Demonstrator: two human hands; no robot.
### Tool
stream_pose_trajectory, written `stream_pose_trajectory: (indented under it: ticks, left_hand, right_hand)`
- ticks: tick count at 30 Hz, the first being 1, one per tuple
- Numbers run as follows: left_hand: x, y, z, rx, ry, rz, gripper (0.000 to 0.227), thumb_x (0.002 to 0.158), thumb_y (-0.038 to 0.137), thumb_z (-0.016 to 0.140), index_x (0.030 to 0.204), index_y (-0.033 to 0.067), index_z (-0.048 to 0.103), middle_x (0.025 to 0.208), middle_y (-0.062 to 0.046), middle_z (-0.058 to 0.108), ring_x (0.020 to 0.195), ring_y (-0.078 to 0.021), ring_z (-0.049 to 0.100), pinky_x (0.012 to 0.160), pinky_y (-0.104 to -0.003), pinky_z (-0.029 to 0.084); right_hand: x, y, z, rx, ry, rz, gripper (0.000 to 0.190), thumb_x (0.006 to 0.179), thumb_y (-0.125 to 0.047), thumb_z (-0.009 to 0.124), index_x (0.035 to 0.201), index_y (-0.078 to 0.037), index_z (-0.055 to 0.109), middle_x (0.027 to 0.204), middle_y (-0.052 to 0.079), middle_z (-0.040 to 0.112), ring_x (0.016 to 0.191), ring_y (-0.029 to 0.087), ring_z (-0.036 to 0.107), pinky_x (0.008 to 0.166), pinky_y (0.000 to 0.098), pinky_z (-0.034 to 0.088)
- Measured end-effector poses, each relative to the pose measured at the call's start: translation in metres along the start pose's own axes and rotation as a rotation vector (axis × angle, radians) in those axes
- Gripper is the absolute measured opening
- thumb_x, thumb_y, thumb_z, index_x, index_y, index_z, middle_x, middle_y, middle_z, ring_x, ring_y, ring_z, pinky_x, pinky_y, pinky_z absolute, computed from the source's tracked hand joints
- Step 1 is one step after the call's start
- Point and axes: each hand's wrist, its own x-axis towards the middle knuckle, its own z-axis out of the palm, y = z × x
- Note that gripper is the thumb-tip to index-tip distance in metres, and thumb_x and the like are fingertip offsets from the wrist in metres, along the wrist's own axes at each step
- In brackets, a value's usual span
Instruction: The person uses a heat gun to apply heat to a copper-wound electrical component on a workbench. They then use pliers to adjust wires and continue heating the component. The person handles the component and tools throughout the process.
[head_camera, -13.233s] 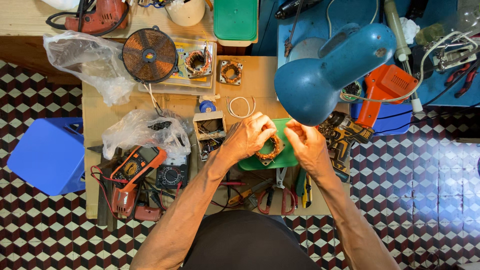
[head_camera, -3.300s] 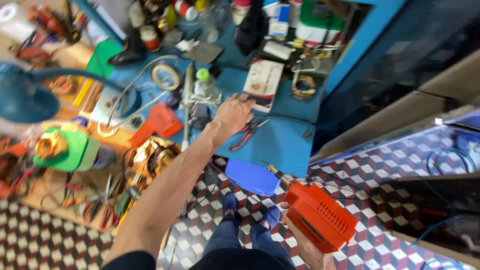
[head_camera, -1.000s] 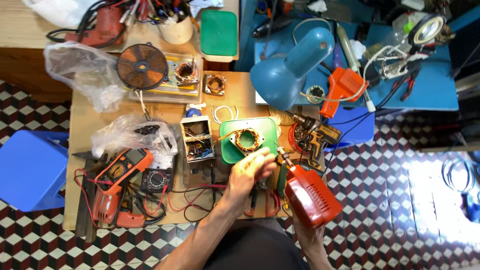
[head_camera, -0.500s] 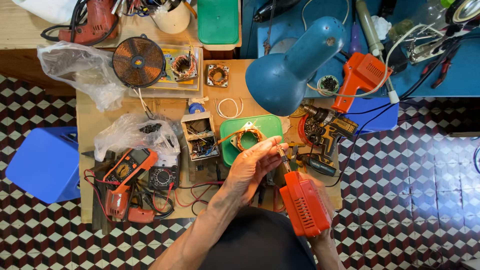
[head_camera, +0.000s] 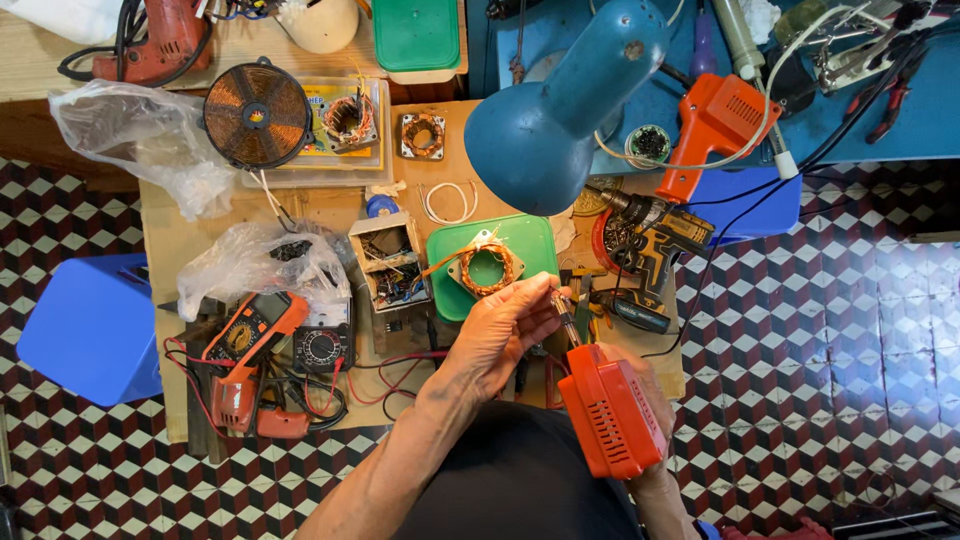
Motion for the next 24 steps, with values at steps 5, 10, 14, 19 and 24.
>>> stream_pose_trajectory:
  ticks: [5, 10, 14, 19, 24]
  left_hand:
    - [0.0, -0.008, -0.001, -0.012, -0.01, -0.006, 0.025, 0.098, 0.03, 0.068, 0.112, 0.0097, 0.07, 0.104, -0.003, 0.075, 0.099, -0.0147, 0.068, 0.097, -0.033, 0.053]
    - [-0.004, -0.01, 0.002, -0.011, -0.092, -0.005, 0.025, 0.1, 0.032, 0.066, 0.113, 0.0104, 0.068, 0.108, -0.005, 0.075, 0.102, -0.015, 0.068, 0.097, -0.033, 0.053]
    - [-0.009, -0.011, 0.006, -0.114, -0.139, -0.008, 0.03, 0.102, 0.034, 0.064, 0.116, 0.0083, 0.068, 0.112, -0.006, 0.074, 0.102, -0.0151, 0.067, 0.098, -0.034, 0.053]
    - [-0.011, -0.014, 0.007, -0.165, -0.129, -0.023, 0.03, 0.1, 0.033, 0.066, 0.12, 0.0104, 0.067, 0.113, -0.005, 0.074, 0.104, -0.0142, 0.067, 0.097, -0.033, 0.053]
    - [-0.01, -0.016, 0.005, -0.187, -0.106, -0.031, 0.028, 0.098, 0.032, 0.068, 0.118, 0.0127, 0.067, 0.114, -0.006, 0.074, 0.106, -0.0147, 0.067, 0.097, -0.033, 0.052]
  right_hand:
    - [-0.002, -0.003, -0.001, 0.346, 0.031, 0.271, 0.041, 0.089, -0.014, 0.073, 0.127, -0.005, 0.063, 0.118, 0.01, 0.069, 0.101, 0.02, 0.074, 0.085, 0.0307, 0.064]
    - [-0.004, -0.001, -0.003, -0.084, 0.028, -0.026, 0.044, 0.083, -0.013, 0.081, 0.122, -0.003, 0.064, 0.117, 0.012, 0.066, 0.102, 0.022, 0.071, 0.084, 0.033, 0.059]
    - [-0.003, 0.001, -0.004, -0.229, 0.034, -0.133, 0.044, 0.083, -0.015, 0.081, 0.122, -0.003, 0.063, 0.114, 0.013, 0.066, 0.101, 0.023, 0.07, 0.084, 0.0344, 0.06]
    - [-0.003, 0.005, -0.003, -0.248, 0.05, -0.197, 0.043, 0.088, -0.017, 0.079, 0.124, -0.003, 0.062, 0.114, 0.013, 0.066, 0.101, 0.024, 0.07, 0.085, 0.0343, 0.061]
    - [-0.007, 0.009, -0.004, -0.169, 0.017, -0.102, 0.044, 0.086, -0.021, 0.078, 0.124, -0.005, 0.063, 0.113, 0.011, 0.067, 0.101, 0.022, 0.072, 0.083, 0.0325, 0.062]
